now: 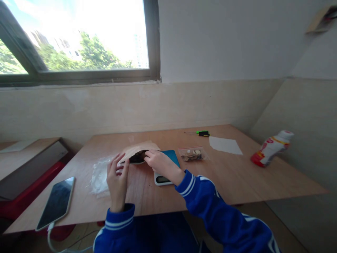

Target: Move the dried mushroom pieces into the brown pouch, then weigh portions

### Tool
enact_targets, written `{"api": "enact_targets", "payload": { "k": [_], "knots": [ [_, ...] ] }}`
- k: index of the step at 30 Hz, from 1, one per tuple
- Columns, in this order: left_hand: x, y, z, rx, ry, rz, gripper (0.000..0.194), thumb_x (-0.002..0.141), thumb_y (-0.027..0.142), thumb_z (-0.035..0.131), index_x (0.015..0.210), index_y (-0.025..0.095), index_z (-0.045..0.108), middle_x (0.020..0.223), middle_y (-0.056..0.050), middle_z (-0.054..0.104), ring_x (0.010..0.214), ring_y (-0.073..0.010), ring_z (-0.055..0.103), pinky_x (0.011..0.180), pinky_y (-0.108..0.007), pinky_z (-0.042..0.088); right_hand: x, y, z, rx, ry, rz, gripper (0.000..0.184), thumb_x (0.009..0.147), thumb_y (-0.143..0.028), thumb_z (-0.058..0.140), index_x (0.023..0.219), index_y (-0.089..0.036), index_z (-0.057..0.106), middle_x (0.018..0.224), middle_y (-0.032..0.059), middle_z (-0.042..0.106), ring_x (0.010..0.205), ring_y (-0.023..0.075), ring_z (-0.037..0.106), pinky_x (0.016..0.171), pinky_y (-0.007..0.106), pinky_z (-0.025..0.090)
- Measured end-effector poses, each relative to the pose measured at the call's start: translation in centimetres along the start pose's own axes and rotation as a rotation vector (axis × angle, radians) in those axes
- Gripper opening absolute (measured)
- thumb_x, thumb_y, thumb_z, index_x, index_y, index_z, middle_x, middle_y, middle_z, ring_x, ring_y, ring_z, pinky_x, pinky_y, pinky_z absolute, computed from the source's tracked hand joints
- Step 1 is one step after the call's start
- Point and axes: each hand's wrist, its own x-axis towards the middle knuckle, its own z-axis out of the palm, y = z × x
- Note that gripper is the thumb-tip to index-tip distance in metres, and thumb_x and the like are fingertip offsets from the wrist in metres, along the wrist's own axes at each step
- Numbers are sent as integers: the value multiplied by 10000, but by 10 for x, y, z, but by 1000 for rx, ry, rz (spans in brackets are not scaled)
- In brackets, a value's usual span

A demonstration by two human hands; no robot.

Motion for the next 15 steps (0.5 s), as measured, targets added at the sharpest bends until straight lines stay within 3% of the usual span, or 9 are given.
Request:
{"api": "enact_targets", "payload": {
  "k": [2,4,7,11,15],
  "knots": [
    [11,-5,1,83,-62,61,279,887,437,538,1003,222,673,1066,-62,667,797,-166,622,760,-303,484,3,-5,-2,38,-15,32,344,837,17,469,1108,-76,659,1179,169,652,1081,263,626,942,379,520],
    [16,-9,3,149,-113,128,266,891,434,538,926,217,688,937,-39,693,771,-166,621,750,-296,470,6,-10,-6,71,-59,71,368,859,4,445,1171,-74,623,1215,169,633,1097,252,624,939,361,521],
    [15,-12,6,203,-128,186,273,906,423,524,898,210,696,863,-28,703,742,-158,624,708,-270,453,11,-20,-12,72,-176,185,392,883,10,399,1222,-62,581,1220,183,625,1108,244,625,934,337,514],
    [9,-9,10,354,-66,150,265,907,408,538,888,207,710,766,-23,707,653,-150,625,608,-248,399,23,-32,-12,37,-313,366,382,901,5,347,1210,20,572,1198,258,622,1118,312,617,925,394,507],
    [2,-9,13,436,-31,130,235,891,408,571,901,227,720,733,-16,713,631,-151,639,570,-237,359,38,-30,0,94,-345,417,383,913,-23,372,1228,-25,591,1178,233,656,1061,289,658,899,377,519]
  ]
}}
